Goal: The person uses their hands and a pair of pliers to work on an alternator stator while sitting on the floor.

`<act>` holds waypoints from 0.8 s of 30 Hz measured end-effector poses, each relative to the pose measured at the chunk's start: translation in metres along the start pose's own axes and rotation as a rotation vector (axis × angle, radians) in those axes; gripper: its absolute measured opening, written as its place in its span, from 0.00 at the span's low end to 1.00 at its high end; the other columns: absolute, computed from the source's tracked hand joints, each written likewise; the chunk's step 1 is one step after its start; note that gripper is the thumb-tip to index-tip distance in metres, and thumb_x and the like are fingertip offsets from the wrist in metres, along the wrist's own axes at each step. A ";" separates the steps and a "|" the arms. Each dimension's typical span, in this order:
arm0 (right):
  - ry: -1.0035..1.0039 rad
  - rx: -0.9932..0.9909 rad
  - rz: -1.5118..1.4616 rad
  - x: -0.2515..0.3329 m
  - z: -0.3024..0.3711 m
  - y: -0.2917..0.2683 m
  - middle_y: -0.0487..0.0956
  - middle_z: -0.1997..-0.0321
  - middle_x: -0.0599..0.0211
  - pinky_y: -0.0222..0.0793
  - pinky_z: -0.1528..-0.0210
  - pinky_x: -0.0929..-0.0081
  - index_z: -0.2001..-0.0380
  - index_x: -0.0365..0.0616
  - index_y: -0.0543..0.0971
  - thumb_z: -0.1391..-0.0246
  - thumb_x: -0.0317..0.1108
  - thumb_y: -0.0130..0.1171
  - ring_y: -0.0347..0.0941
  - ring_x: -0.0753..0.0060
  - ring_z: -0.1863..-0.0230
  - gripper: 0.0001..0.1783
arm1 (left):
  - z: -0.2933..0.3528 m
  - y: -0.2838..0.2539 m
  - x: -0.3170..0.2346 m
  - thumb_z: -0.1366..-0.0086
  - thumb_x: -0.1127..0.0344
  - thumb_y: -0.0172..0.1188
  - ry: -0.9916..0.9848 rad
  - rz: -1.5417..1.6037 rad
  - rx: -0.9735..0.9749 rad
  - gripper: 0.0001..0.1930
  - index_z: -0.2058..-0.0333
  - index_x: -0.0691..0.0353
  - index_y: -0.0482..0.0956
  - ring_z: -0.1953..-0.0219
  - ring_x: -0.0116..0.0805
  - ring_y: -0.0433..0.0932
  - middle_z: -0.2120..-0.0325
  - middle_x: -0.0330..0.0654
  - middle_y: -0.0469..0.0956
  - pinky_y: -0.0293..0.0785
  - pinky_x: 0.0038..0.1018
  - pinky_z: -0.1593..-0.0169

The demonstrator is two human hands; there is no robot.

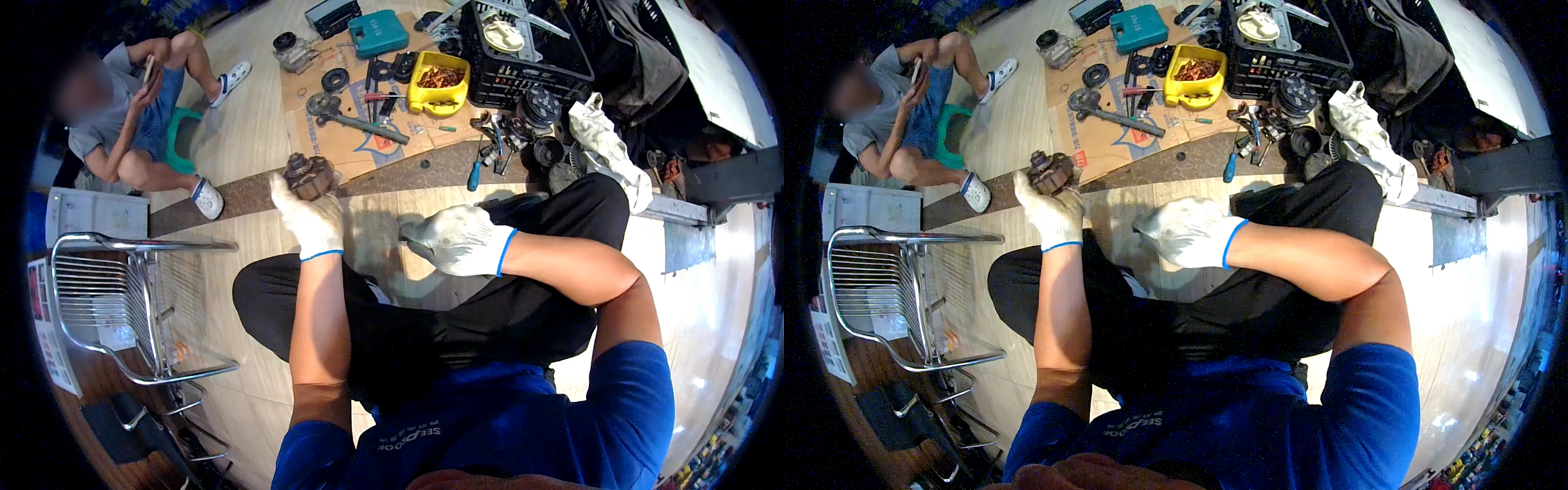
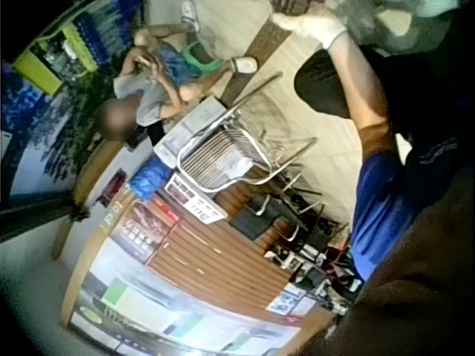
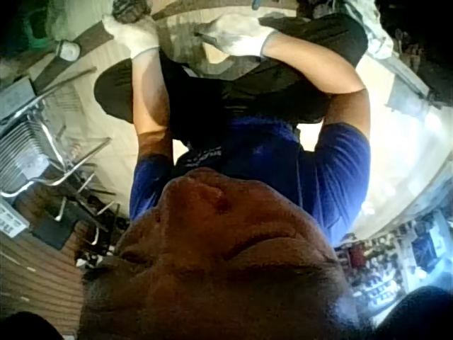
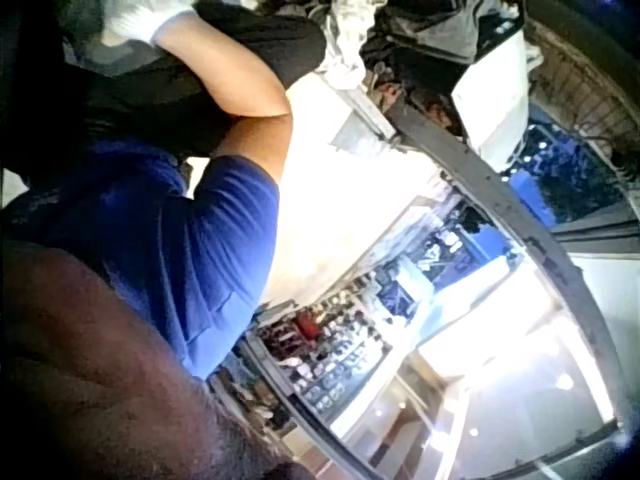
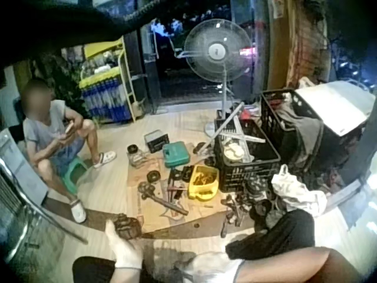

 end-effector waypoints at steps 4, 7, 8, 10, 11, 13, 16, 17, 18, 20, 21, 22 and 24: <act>-0.002 -0.063 0.075 -0.013 -0.008 0.004 0.83 0.71 0.54 0.77 0.69 0.56 0.58 0.46 0.79 0.43 0.32 0.52 0.83 0.50 0.68 0.11 | -0.009 -0.011 -0.008 0.30 0.44 0.50 -0.028 0.177 -0.138 0.24 0.52 0.61 0.73 0.59 0.52 0.77 0.59 0.49 0.77 0.77 0.50 0.58; 0.095 0.005 0.140 -0.035 -0.013 0.010 0.82 0.72 0.54 0.76 0.71 0.56 0.59 0.46 0.79 0.42 0.35 0.52 0.82 0.51 0.70 0.11 | -0.006 -0.011 -0.010 0.30 0.44 0.51 -0.033 0.222 -0.150 0.24 0.52 0.61 0.73 0.58 0.51 0.76 0.58 0.49 0.76 0.77 0.52 0.56; -0.006 -0.099 0.094 -0.042 -0.014 0.013 0.81 0.73 0.54 0.75 0.73 0.56 0.59 0.48 0.80 0.41 0.36 0.51 0.82 0.50 0.72 0.12 | -0.007 -0.010 -0.010 0.31 0.44 0.51 -0.037 0.221 -0.137 0.24 0.52 0.60 0.73 0.58 0.51 0.76 0.58 0.49 0.76 0.77 0.52 0.56; -0.002 -0.108 0.123 -0.041 -0.017 0.019 0.81 0.74 0.54 0.75 0.73 0.56 0.59 0.49 0.80 0.41 0.37 0.51 0.82 0.50 0.71 0.11 | -0.005 -0.014 -0.012 0.31 0.44 0.52 -0.035 0.224 -0.180 0.23 0.52 0.60 0.73 0.57 0.51 0.76 0.57 0.49 0.76 0.77 0.53 0.55; 0.001 -0.113 0.137 -0.041 -0.018 0.023 0.81 0.74 0.54 0.75 0.73 0.56 0.59 0.50 0.80 0.40 0.38 0.51 0.82 0.50 0.71 0.11 | -0.003 -0.014 -0.014 0.31 0.44 0.52 -0.037 0.217 -0.166 0.23 0.53 0.60 0.73 0.57 0.51 0.76 0.57 0.49 0.77 0.76 0.54 0.54; -0.024 -0.227 0.216 -0.057 -0.016 0.036 0.78 0.82 0.59 0.72 0.78 0.62 0.54 0.54 0.82 0.39 0.57 0.56 0.79 0.61 0.80 0.22 | -0.002 -0.002 -0.009 0.31 0.45 0.52 -0.061 0.210 -0.116 0.23 0.53 0.60 0.74 0.57 0.51 0.77 0.58 0.48 0.77 0.76 0.54 0.54; 0.145 0.039 0.007 -0.056 -0.021 0.034 0.83 0.69 0.53 0.76 0.67 0.55 0.54 0.51 0.80 0.34 0.47 0.49 0.82 0.49 0.66 0.17 | -0.018 -0.011 -0.028 0.30 0.40 0.46 0.008 0.235 -0.042 0.27 0.53 0.61 0.74 0.58 0.52 0.77 0.58 0.50 0.79 0.73 0.48 0.59; 0.112 0.003 -0.012 -0.062 -0.020 0.036 0.83 0.65 0.53 0.76 0.62 0.55 0.52 0.50 0.79 0.35 0.51 0.50 0.82 0.47 0.62 0.20 | -0.022 -0.014 -0.037 0.30 0.39 0.45 0.038 0.222 -0.020 0.28 0.53 0.61 0.74 0.58 0.52 0.77 0.58 0.50 0.79 0.73 0.47 0.60; 0.154 0.045 0.004 -0.064 -0.020 0.028 0.84 0.64 0.52 0.76 0.60 0.55 0.51 0.49 0.79 0.35 0.50 0.51 0.81 0.47 0.60 0.20 | -0.029 -0.016 -0.041 0.29 0.37 0.40 0.045 0.167 0.007 0.31 0.53 0.62 0.74 0.58 0.53 0.78 0.58 0.52 0.79 0.70 0.44 0.61; 0.072 -0.059 0.033 -0.079 -0.014 0.020 0.81 0.71 0.50 0.75 0.68 0.53 0.54 0.51 0.79 0.38 0.40 0.52 0.81 0.47 0.68 0.12 | -0.020 0.005 -0.040 0.29 0.37 0.40 0.016 0.172 0.048 0.31 0.52 0.61 0.74 0.58 0.53 0.78 0.58 0.53 0.79 0.70 0.44 0.60; 0.112 -0.023 0.030 -0.079 -0.013 0.017 0.81 0.71 0.50 0.74 0.67 0.52 0.56 0.51 0.78 0.40 0.36 0.52 0.81 0.47 0.68 0.11 | -0.013 0.010 -0.041 0.29 0.37 0.40 0.003 0.172 0.060 0.31 0.52 0.61 0.74 0.58 0.53 0.78 0.58 0.53 0.79 0.70 0.44 0.60; 0.114 -0.006 0.030 -0.081 -0.013 0.020 0.81 0.71 0.50 0.74 0.67 0.51 0.57 0.50 0.78 0.39 0.37 0.52 0.81 0.46 0.68 0.10 | -0.012 0.011 -0.043 0.29 0.38 0.42 0.002 0.205 0.065 0.30 0.52 0.61 0.75 0.58 0.52 0.78 0.58 0.52 0.80 0.71 0.45 0.58; 0.104 0.023 0.007 -0.076 -0.019 0.028 0.81 0.71 0.50 0.74 0.66 0.50 0.58 0.50 0.78 0.39 0.39 0.52 0.80 0.45 0.68 0.10 | -0.010 0.010 -0.047 0.30 0.40 0.47 -0.002 0.268 0.075 0.28 0.53 0.62 0.76 0.56 0.50 0.79 0.57 0.51 0.80 0.74 0.47 0.52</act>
Point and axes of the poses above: each hand's wrist, its own z-axis away from the middle knuckle, its own y-axis out of the palm, x = y × z, the point moved 10 cm from there along -z, towards the middle knuckle
